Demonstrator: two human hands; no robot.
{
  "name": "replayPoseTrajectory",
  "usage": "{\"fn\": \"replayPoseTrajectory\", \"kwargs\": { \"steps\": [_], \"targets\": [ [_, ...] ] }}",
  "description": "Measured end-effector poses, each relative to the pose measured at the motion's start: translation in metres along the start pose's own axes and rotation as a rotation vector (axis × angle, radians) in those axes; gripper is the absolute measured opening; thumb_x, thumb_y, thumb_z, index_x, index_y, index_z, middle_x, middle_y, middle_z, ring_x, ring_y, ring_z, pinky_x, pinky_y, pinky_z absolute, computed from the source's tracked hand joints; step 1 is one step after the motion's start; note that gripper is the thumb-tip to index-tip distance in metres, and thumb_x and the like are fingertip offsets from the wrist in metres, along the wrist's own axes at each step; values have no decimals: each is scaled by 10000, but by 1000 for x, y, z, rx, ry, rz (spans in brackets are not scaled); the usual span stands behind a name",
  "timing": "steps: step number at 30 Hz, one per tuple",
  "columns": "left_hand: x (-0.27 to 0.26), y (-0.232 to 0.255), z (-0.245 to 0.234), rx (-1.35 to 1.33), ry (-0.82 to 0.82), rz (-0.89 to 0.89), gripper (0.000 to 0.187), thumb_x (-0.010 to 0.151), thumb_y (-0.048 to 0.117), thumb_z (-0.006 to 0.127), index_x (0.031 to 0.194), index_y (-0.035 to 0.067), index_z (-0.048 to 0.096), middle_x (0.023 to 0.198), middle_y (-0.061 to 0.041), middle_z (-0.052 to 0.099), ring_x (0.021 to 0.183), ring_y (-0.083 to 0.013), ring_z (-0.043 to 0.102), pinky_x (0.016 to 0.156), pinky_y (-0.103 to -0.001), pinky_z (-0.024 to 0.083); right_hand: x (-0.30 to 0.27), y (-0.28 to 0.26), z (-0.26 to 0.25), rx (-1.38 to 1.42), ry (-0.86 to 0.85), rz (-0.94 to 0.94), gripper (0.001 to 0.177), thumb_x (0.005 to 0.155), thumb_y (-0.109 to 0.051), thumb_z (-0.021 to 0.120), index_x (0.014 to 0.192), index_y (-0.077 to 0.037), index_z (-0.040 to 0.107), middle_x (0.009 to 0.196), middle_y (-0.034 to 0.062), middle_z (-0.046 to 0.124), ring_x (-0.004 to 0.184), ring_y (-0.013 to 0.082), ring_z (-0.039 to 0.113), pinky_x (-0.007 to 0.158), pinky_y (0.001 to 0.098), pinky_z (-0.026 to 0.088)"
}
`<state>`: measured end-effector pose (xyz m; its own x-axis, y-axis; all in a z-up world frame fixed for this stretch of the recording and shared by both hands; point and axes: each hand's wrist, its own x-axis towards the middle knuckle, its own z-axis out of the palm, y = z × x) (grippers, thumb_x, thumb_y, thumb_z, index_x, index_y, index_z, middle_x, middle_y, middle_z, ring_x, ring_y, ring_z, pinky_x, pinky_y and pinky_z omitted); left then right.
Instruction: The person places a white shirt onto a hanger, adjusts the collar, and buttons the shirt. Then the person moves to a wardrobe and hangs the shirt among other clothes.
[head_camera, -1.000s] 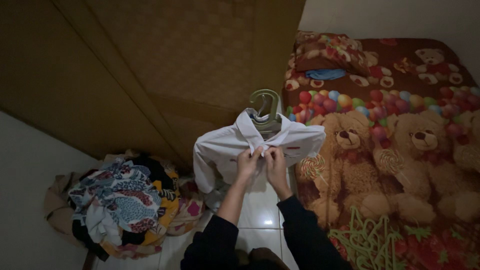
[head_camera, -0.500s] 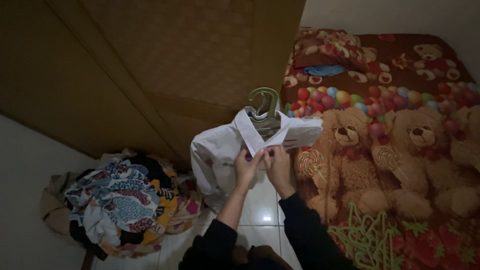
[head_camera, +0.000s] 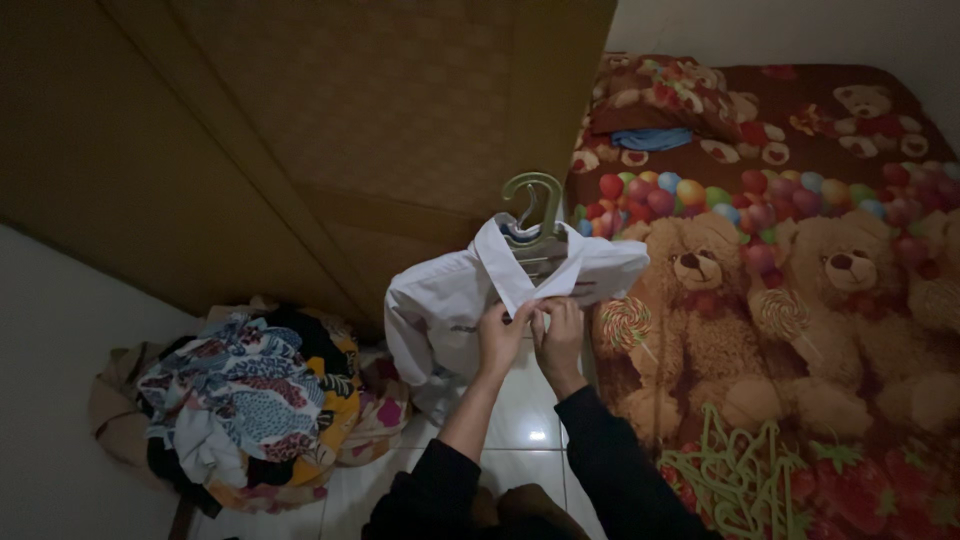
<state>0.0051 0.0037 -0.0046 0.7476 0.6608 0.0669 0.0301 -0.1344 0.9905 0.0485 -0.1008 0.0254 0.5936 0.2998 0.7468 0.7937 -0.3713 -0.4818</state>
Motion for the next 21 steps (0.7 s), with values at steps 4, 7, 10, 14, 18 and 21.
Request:
{"fn": "replayPoseTrajectory", "kwargs": {
  "steps": [4, 7, 10, 14, 18, 21],
  "targets": [
    [13, -18, -1, -28, -122, -10, 347, 976, 340, 650, 1026, 10, 743, 827, -43, 754, 741, -117, 682, 698, -318, 543, -10, 10, 6, 127, -19, 98, 117, 978, -89, 653, 1023, -25, 567, 1002, 138, 589, 946, 326, 591, 840, 410, 468],
    [32, -37, -2, -32, -217, -25, 366, 984, 367, 647, 1029, 14, 737, 832, -41, 741, 747, -121, 647, 707, -332, 533, -20, 31, 22, 521, -125, 435, 95, 1029, -118, 621, 1020, -27, 594, 955, 58, 601, 903, 201, 571, 820, 337, 475],
    [44, -47, -9, 62, -263, -37, 379, 986, 372, 657, 999, 3, 744, 789, -50, 718, 719, -132, 631, 685, -344, 519, -20, 55, 26, 864, -289, 671, 148, 1071, -158, 609, 1032, -15, 621, 922, -6, 585, 875, 113, 527, 808, 282, 452],
    [40, -31, -12, -107, -295, -82, 366, 983, 366, 663, 1011, 9, 740, 833, -25, 716, 749, -109, 628, 694, -324, 523, -3, 39, 10, 646, -309, 584, 120, 988, -131, 674, 1012, -16, 647, 919, 18, 653, 868, 126, 589, 807, 284, 483],
    [24, -3, -11, -24, -188, 79, 346, 913, 327, 740, 1017, -2, 747, 864, -26, 766, 787, -106, 693, 702, -303, 545, 20, -1, -15, 187, -212, 218, 151, 912, -93, 704, 1011, -14, 622, 973, 141, 640, 914, 301, 628, 797, 376, 489],
    [20, -4, -6, 23, -163, -38, 342, 932, 341, 713, 1015, 14, 774, 838, -19, 762, 750, -110, 692, 680, -297, 536, 21, -15, -22, 16, -125, 2, 172, 897, -72, 692, 1022, -14, 588, 994, 191, 614, 963, 392, 593, 834, 457, 464]
  ]
}}
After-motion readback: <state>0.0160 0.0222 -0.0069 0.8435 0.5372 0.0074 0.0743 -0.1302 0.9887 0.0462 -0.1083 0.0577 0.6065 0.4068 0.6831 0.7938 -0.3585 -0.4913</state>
